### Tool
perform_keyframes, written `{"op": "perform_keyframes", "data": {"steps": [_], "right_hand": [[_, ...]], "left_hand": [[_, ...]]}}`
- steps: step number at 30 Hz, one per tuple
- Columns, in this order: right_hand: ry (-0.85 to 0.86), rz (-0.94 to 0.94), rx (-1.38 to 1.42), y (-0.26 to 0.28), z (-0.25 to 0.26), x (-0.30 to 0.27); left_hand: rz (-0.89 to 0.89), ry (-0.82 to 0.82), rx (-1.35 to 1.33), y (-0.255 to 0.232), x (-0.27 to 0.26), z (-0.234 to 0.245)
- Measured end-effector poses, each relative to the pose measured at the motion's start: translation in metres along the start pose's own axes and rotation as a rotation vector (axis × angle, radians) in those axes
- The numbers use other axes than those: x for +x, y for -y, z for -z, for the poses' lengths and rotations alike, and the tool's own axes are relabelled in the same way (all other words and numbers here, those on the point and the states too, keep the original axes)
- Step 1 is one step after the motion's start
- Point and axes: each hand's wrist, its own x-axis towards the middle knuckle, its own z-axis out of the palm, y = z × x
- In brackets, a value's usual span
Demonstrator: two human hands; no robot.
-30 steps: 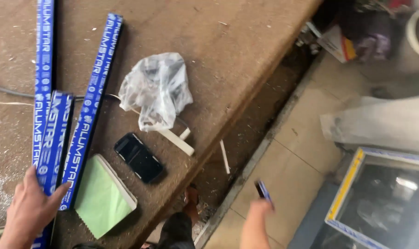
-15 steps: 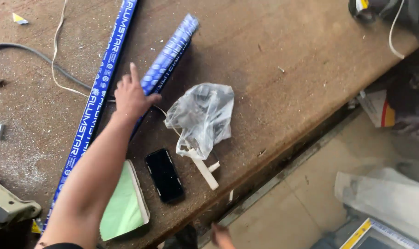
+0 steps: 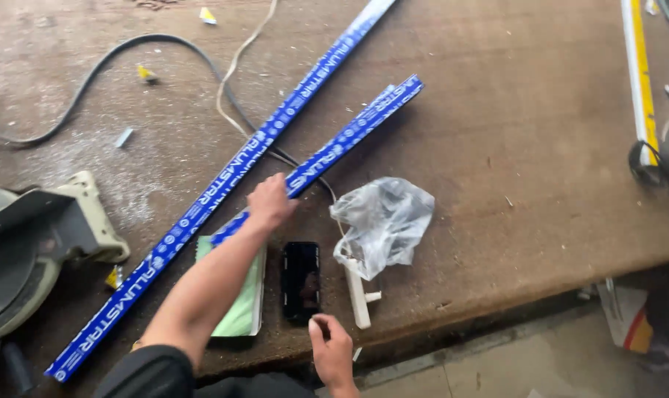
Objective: Measuring and cutting aluminum profiles using a miter saw on a workbench
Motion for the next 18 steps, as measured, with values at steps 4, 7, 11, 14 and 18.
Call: {"op": "perform_keyframes", "data": {"steps": [4,7,11,14,18], "right_hand": [[-0.042,0.128,0.101,0.031,-0.013,0.004],[0.005,0.161,0.084,0.027,-0.022,0.011],[0.033,0.197,-0.02,0.008,-0.034,0.018],[0.096,0.094,-0.079,0.015,-0.033,0.021],[0.122,0.113,-0.106,0.022,-0.031,0.022]], "left_hand": [[0.026,0.042,-0.114,-0.049,0.011,0.012],[-0.23,-0.13,-0.192,-0.045,0.058,-0.027],[-0.44,-0.188,-0.105,-0.042,0.054,0.016],[-0.13,-0.13,-0.198,0.0,0.012,0.076],[0.176,-0.088,0.126,0.15,-0.011,0.024]]}}
